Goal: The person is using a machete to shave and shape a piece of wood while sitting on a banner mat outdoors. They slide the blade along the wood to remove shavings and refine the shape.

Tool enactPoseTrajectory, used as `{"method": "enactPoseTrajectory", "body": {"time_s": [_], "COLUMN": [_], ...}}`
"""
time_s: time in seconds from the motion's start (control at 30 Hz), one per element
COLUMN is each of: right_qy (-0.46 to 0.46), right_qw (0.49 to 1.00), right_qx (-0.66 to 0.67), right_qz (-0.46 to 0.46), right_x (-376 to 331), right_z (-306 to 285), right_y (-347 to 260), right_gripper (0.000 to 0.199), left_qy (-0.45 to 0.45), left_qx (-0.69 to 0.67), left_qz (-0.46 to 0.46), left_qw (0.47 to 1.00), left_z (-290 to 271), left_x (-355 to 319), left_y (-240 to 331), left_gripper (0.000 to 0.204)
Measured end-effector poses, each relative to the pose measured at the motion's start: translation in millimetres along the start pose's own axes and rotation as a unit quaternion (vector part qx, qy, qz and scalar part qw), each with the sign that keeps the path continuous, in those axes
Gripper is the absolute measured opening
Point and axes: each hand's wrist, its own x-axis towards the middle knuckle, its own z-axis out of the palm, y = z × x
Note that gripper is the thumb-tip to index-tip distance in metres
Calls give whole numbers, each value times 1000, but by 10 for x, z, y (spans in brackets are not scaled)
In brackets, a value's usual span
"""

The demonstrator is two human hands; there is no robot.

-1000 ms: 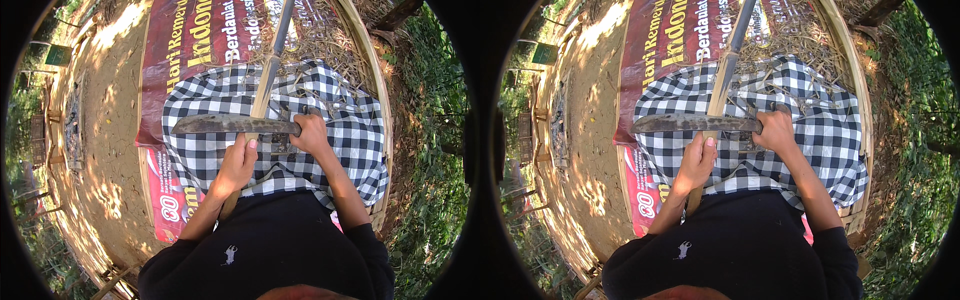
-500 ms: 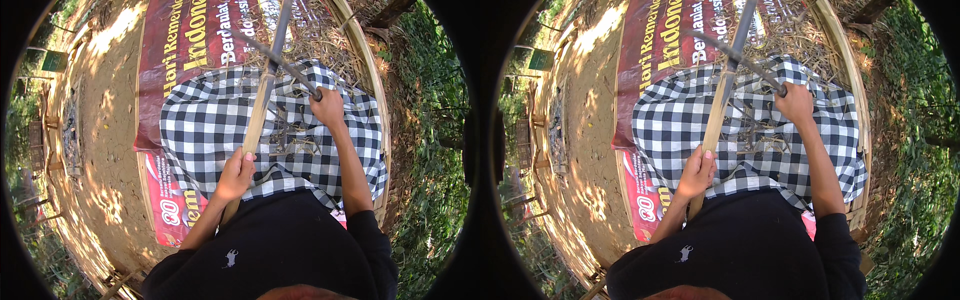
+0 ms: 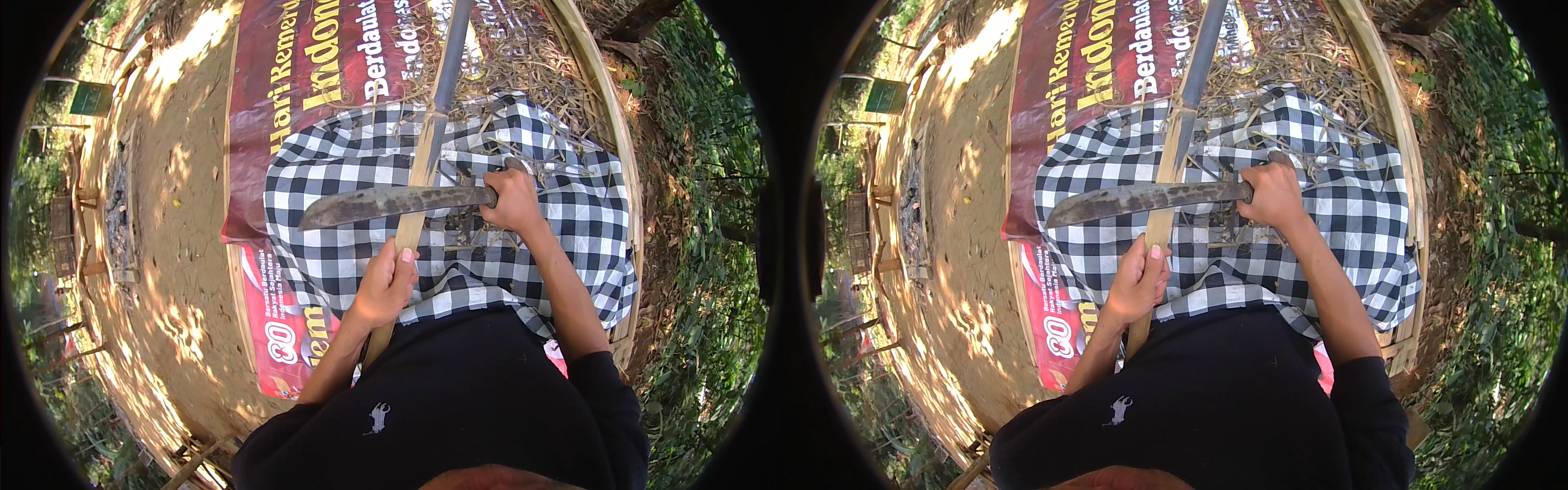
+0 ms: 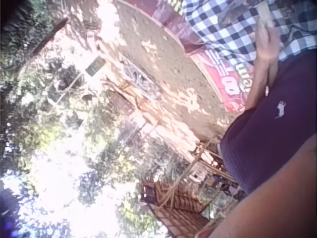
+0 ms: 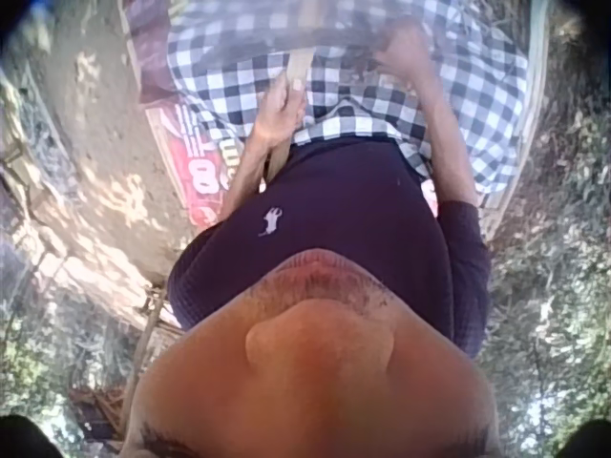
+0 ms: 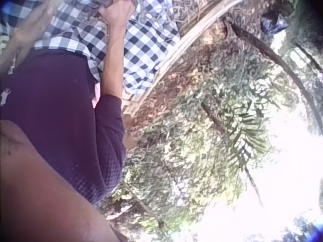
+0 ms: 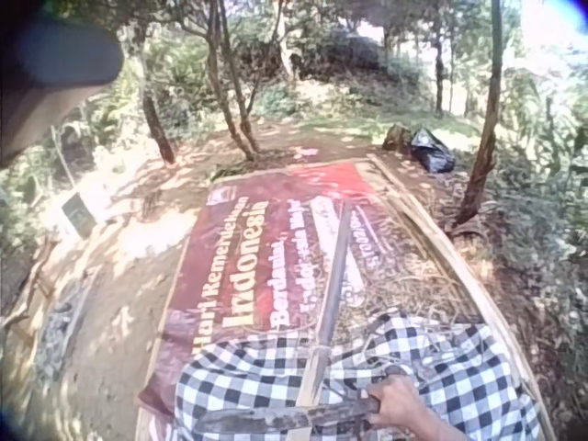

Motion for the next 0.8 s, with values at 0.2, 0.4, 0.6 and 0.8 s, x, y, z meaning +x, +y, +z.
{"method": "enactPoseTrajectory", "body": {"time_s": [0.2,0.4,0.6,0.8], "right_qy": [31,125,115,22], "right_qw": [999,976,971,996], "right_qx": [-13,-29,47,34], "right_qz": [-22,177,204,77], "right_x": [148,339,511,174], "right_z": [-77,-98,-591,-477], "right_y": [286,587,376,-179], "right_gripper": [22,20,24,20], "left_qy": [11,8,-35,-32], "left_qx": [15,-28,-92,-79], "left_qz": [10,11,-15,-4], "left_qw": [1000,1000,995,996], "left_z": [31,-23,-35,-144], "left_x": [-36,-156,-38,30], "left_y": [24,-107,-111,24], "left_gripper": [27,28,34,36]}}
